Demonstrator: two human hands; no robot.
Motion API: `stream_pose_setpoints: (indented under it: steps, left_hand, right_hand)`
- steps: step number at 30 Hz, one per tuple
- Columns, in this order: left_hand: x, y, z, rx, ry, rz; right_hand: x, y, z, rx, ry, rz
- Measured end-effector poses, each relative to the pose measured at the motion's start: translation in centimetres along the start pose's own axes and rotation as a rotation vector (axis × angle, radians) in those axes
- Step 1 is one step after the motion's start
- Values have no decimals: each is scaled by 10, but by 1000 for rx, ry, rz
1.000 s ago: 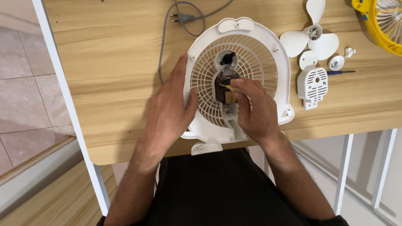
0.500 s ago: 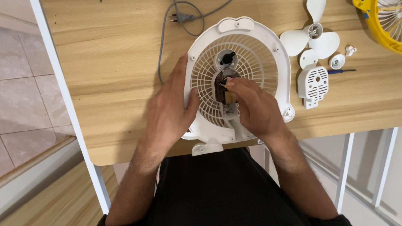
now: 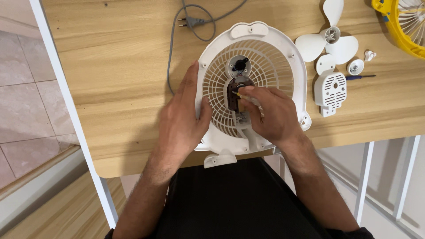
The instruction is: The person works at a table with a small white desk fan that is already partially disassembled. They remove the motor assembly from the fan housing, manipulate and reposition the motor and its wiring, reattach the motor to the housing, and pick up small fasteners and a screwdriver while continuing to work on the fan.
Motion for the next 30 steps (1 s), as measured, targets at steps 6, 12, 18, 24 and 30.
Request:
stream_pose_setpoints:
  steps: [6,12,18,24,30]
  left_hand:
    - [1,0,1,-6,-5,-1]
    - [1,1,5,-1,-48,51]
    - [4,-4,1,155,33,25]
    - [3,-24,-1,-47,76,-121]
    - [0,-14,-25,20,122,-35]
  right_hand:
    - [-4,3,-2,91,-12,-29]
    - [-7,8,-6,91,122,-8]
    - [-9,-3,3,129,185,-97]
    - [-20,-26,-27,510,378,-272]
    - [-50,-66,-47,517,569,-392]
Point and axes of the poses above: each hand's wrist, its own x-axis towards the middle knuckle, its own y-axis out of the palm, z = x × y, the point moved 7 cm from there along x, towards the middle knuckle, and after that the axes turned 4 degrees about -y, right-handed, at the moved point
